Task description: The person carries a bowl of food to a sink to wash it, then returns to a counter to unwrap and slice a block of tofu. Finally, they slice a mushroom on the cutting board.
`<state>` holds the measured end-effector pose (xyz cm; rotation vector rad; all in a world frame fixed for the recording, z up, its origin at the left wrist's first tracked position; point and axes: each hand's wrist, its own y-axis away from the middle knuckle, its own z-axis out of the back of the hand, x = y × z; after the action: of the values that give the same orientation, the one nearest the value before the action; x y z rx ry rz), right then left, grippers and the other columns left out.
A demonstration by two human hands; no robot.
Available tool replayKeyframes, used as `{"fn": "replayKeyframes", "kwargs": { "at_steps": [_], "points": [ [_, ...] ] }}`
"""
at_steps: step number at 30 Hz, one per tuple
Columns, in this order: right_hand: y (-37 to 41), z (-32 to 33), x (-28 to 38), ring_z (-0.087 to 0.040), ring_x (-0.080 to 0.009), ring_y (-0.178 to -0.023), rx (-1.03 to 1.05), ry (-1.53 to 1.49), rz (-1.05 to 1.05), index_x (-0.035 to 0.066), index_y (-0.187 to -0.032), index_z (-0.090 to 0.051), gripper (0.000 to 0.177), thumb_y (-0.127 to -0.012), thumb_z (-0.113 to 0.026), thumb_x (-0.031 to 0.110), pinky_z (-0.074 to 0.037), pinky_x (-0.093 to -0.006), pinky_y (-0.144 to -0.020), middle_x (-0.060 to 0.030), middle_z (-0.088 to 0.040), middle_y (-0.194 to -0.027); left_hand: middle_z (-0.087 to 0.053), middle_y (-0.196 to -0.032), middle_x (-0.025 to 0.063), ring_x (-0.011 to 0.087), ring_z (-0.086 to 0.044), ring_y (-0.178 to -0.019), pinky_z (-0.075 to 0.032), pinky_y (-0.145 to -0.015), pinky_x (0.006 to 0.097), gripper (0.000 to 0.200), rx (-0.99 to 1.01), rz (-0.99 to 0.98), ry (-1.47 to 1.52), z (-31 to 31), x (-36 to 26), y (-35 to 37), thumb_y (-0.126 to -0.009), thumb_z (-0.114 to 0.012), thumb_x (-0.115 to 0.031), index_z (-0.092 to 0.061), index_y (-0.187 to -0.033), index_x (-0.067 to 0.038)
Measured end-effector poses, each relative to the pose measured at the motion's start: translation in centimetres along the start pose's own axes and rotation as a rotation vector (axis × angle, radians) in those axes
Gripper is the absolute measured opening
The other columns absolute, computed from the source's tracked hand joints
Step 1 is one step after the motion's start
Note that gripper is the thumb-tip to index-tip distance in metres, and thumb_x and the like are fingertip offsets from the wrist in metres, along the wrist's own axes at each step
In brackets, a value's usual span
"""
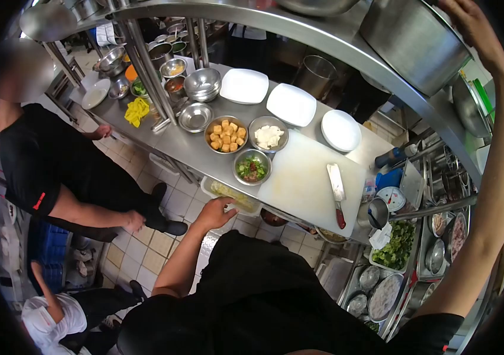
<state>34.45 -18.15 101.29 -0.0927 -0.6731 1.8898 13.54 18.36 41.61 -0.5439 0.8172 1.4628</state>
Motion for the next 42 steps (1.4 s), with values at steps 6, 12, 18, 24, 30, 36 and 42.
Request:
{"fn": "replayKeyframes", "kwargs": {
  "at_steps": [6,12,18,24,30,36,42],
  "points": [
    [13.7,-2.8,-2.5,-0.054,-0.0117,-0.085,-0.393,-0.330,-0.117,0.008,-0.116,-0.065,0.033,-0.100,-0.064,0.037,-0.042,-0.0274,-0.077,-0.0051,-0.065,-0.098,-0.074,-0.109,0.0198,0.0333,-0.072,-0.095,-0.057,-0.086,0.0418,0.041,-0.078,0.027,0.084,0.0,-0.1,0.0,-0.090,-0.075,-0.033,-0.072,-0.118,-0.004],
    [30.4,-37.3,-16.2,-0.058,-0.0104,-0.086,0.413,-0.655,-0.324,0.003,-0.093,-0.064,0.007,-0.094,-0.069,0.008,-0.049,-0.0286,-0.076,-0.0010,-0.062,-0.086,-0.073,-0.106,0.0197,0.0306,-0.072,-0.091,-0.057,-0.081,0.0400,0.038,-0.087,0.070,0.102,-1.1,1.2,0.3,-0.088,-0.078,-0.026,-0.071,-0.118,-0.004],
    [38.6,-52.7,-17.5,-0.066,-0.0381,-0.093,0.266,-0.309,-0.491,0.007,-0.106,-0.063,0.019,-0.088,-0.067,0.013,-0.052,-0.0464,-0.083,-0.0185,-0.068,-0.096,-0.073,-0.108,0.0146,0.0224,-0.074,-0.093,-0.059,-0.081,0.0335,0.027,-0.016,0.077,0.170,-2.4,-1.7,-1.1,-0.091,-0.076,-0.010,-0.070,-0.116,0.000],
    [37.3,-47.8,-14.9,-0.063,-0.0404,-0.112,0.359,-0.310,-0.494,0.009,-0.129,-0.062,0.040,-0.090,-0.066,0.012,-0.050,-0.0467,-0.099,-0.0216,-0.067,-0.116,-0.073,-0.108,0.0175,0.0254,-0.075,-0.092,-0.060,-0.081,0.0366,0.028,0.035,-0.039,0.185,-4.6,-3.2,-2.5,-0.089,-0.076,-0.010,-0.070,-0.115,0.000],
    [42.6,-42.5,-19.1,-0.061,-0.0424,-0.116,0.455,0.079,-0.711,0.004,-0.129,-0.057,0.044,-0.087,-0.068,0.010,-0.050,-0.0493,-0.100,-0.0251,-0.062,-0.119,-0.072,-0.109,0.0171,0.0244,-0.074,-0.091,-0.059,-0.080,0.0356,0.028,0.035,-0.067,0.252,-7.0,-5.6,-5.8,-0.089,-0.075,-0.008,-0.070,-0.116,-0.002],
    [43.1,-43.3,-20.8,-0.067,-0.0442,-0.097,0.447,-0.070,-0.717,0.006,-0.133,-0.042,0.057,-0.083,-0.067,0.014,-0.055,-0.0508,-0.085,-0.0291,-0.064,-0.114,-0.071,-0.106,0.0170,0.0344,-0.068,-0.099,-0.054,-0.090,0.0428,0.025,0.082,-0.545,-0.011,-15.9,-13.3,-15.4,-0.086,-0.066,-0.002,-0.070,-0.111,-0.002],
    [46.7,-37.9,-15.7,-0.070,-0.0423,-0.086,0.426,-0.589,-1.163,0.005,-0.133,-0.045,0.045,-0.090,-0.056,0.016,-0.054,-0.0504,-0.075,-0.0279,-0.068,-0.096,-0.070,-0.093,0.0134,0.0331,-0.063,-0.092,-0.048,-0.089,0.0421,0.013,0.228,-0.694,-0.454,-20.6,-13.5,-19.4,-0.087,-0.062,-0.006,-0.072,-0.096,-0.009]
  ]
}}
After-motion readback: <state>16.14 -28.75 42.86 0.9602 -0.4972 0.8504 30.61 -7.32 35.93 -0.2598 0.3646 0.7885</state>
